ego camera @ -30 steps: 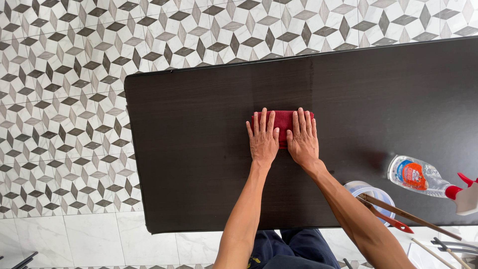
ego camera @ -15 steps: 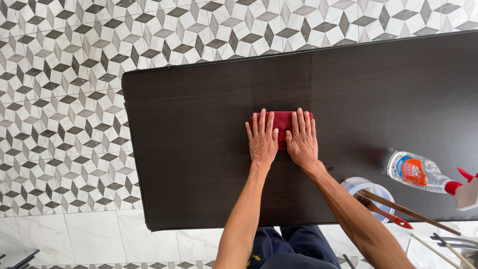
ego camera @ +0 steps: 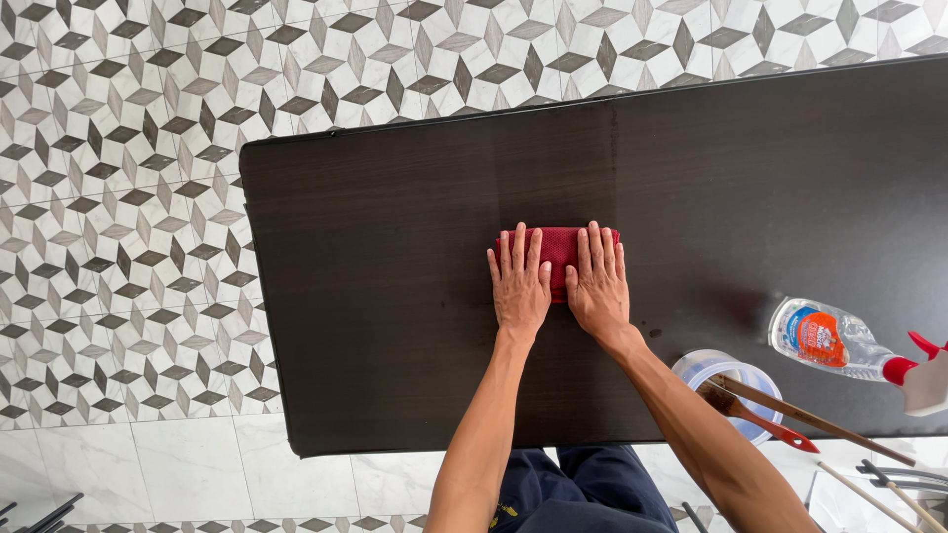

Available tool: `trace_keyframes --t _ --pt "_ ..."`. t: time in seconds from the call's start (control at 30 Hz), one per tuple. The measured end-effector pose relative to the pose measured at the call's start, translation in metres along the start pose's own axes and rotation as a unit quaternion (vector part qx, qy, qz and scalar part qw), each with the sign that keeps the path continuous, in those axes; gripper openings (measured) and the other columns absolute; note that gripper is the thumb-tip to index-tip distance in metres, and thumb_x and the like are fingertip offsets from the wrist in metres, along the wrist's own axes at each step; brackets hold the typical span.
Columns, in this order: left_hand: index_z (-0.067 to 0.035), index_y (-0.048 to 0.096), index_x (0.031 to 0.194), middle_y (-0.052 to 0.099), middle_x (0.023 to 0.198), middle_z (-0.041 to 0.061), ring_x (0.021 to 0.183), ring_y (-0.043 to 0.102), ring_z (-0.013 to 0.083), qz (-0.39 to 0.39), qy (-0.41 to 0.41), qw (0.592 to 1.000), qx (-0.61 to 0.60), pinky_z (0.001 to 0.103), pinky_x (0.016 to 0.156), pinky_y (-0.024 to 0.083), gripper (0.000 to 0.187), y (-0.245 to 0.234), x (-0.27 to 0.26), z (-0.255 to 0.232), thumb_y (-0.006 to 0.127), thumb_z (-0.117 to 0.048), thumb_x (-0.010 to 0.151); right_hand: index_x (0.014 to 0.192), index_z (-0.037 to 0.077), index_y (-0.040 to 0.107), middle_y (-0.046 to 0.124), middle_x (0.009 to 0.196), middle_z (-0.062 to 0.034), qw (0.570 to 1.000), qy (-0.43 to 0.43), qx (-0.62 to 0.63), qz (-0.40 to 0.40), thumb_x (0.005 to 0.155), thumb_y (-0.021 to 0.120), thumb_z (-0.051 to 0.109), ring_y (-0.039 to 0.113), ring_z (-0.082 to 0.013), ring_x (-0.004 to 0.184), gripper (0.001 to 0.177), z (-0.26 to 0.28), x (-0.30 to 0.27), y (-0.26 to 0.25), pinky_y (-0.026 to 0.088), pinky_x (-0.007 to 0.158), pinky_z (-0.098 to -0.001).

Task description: The person scrubs a dark tabletop with a small brush, then sprays a red cloth with cleaner and wipes the surface. They continue to scrub and wipe the table repeatedly.

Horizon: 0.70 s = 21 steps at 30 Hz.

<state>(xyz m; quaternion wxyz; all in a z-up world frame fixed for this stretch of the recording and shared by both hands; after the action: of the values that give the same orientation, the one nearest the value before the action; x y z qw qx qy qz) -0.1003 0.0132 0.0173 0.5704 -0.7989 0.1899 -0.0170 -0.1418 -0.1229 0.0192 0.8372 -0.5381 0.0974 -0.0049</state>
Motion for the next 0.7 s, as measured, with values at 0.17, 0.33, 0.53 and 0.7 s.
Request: trace_keyframes --t 0.17,0.33,0.53,0.7 --pt "-0.022 0.019 0.164 0.016 0.172 0.006 0.158 0.013 0.0312 -0.001 -0.001 1.000 0.005 0.056 0.129 0.011 0.059 0.000 -0.004 -0.001 0.030 -0.042 0.111 0.162 0.000 0.022 0.019 0.170 -0.0183 1.000 0.000 -0.004 -0.001 0.107 0.032 0.033 0.013 -0.0319 0.158 0.064 0.002 -0.003 0.000 0.009 0.129 -0.0489" --pt "-0.021 0.019 0.165 0.017 0.172 0.007 0.158 0.013 0.0318 -0.008 0.004 1.000 0.009 0.057 0.128 0.012 0.060 0.001 -0.007 -0.001 0.033 -0.042 0.110 0.161 -0.001 0.023 0.020 0.170 -0.0187 1.000 -0.004 -0.003 -0.010 0.107 0.034 0.032 0.014 -0.0326 0.158 0.064 0.002 -0.007 -0.003 0.010 0.129 -0.0492" --pt "-0.021 0.020 0.164 0.017 0.172 0.007 0.158 0.013 0.0325 -0.003 0.006 1.000 0.013 0.058 0.128 0.012 0.061 0.004 -0.010 -0.001 0.035 -0.043 0.110 0.161 -0.001 0.024 0.020 0.169 -0.0192 1.000 -0.006 -0.008 -0.008 0.107 0.034 0.032 0.014 -0.0330 0.158 0.065 0.003 -0.009 -0.001 0.010 0.128 -0.0498" --pt "-0.020 0.020 0.165 0.017 0.172 0.007 0.158 0.014 0.0331 -0.014 0.007 1.000 0.012 0.058 0.128 0.013 0.061 0.004 -0.014 -0.001 0.036 -0.042 0.110 0.161 -0.001 0.025 0.020 0.169 -0.0198 1.000 -0.006 -0.003 -0.015 0.107 0.035 0.032 0.014 -0.0336 0.158 0.064 0.002 -0.015 0.001 0.010 0.129 -0.0498"
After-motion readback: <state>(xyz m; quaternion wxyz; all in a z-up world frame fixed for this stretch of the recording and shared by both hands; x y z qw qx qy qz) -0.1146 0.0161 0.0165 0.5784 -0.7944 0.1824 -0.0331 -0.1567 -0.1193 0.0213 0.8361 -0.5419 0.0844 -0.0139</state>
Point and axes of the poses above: each hand's wrist, its own x-axis towards the middle knuckle, its own y-axis out of the palm, z = x × y, the point moved 3 cm from there along x, towards the middle knuckle
